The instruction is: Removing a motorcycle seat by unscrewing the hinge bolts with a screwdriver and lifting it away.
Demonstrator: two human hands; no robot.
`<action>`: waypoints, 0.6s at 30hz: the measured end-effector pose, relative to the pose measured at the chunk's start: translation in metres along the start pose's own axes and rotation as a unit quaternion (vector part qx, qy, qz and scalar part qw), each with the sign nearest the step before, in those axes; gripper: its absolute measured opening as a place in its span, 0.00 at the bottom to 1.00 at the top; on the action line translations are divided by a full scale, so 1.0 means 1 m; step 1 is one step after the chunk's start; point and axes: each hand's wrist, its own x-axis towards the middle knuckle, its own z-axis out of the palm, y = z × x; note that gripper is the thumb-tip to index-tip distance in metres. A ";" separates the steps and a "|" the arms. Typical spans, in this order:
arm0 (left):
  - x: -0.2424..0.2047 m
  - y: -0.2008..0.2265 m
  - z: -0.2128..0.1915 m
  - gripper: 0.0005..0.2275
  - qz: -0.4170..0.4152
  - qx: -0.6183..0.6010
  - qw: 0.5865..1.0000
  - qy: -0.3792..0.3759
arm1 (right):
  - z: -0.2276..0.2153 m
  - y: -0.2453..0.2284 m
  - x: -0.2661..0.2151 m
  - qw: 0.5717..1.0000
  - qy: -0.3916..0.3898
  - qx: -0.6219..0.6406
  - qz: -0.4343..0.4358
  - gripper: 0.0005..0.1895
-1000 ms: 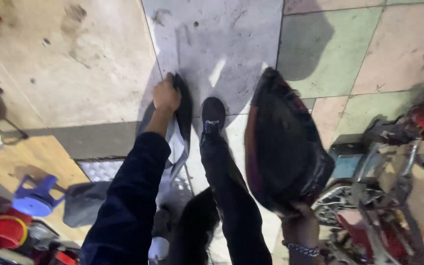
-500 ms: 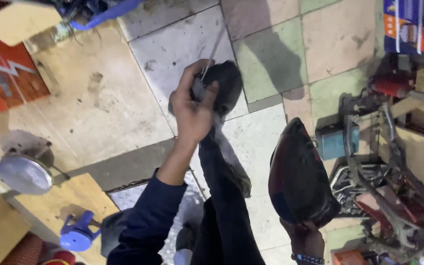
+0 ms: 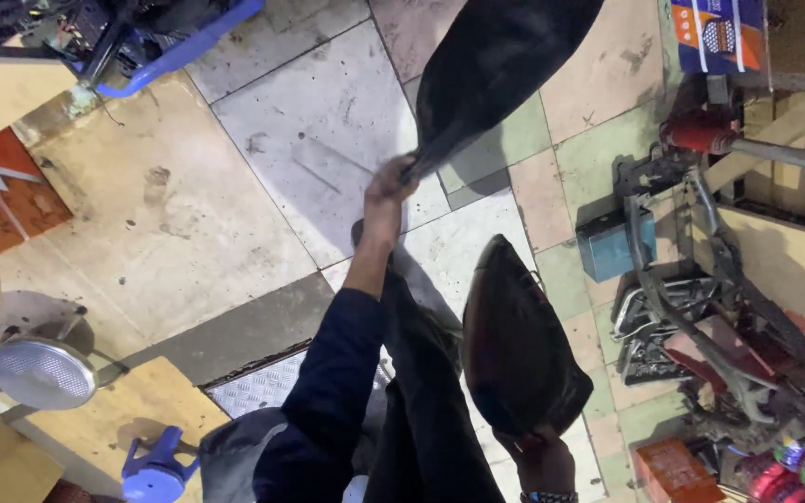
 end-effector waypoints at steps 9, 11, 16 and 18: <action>-0.159 -0.165 -0.122 0.13 -0.388 -0.096 0.865 0.302 | 0.013 -0.078 -0.032 0.859 -0.012 0.482 0.171 0.07; -0.208 -0.180 -0.157 0.14 -0.337 0.422 0.841 0.036 | 0.014 -0.073 -0.033 0.967 0.012 -0.166 -0.195 0.22; -0.279 0.052 -0.128 0.13 -0.325 -0.208 0.839 0.383 | 0.039 -0.114 -0.052 0.982 -0.058 0.082 -0.161 0.17; -0.323 0.113 -0.137 0.16 -0.292 -0.269 0.827 0.399 | 0.048 -0.144 -0.075 0.964 -0.085 0.248 -0.035 0.10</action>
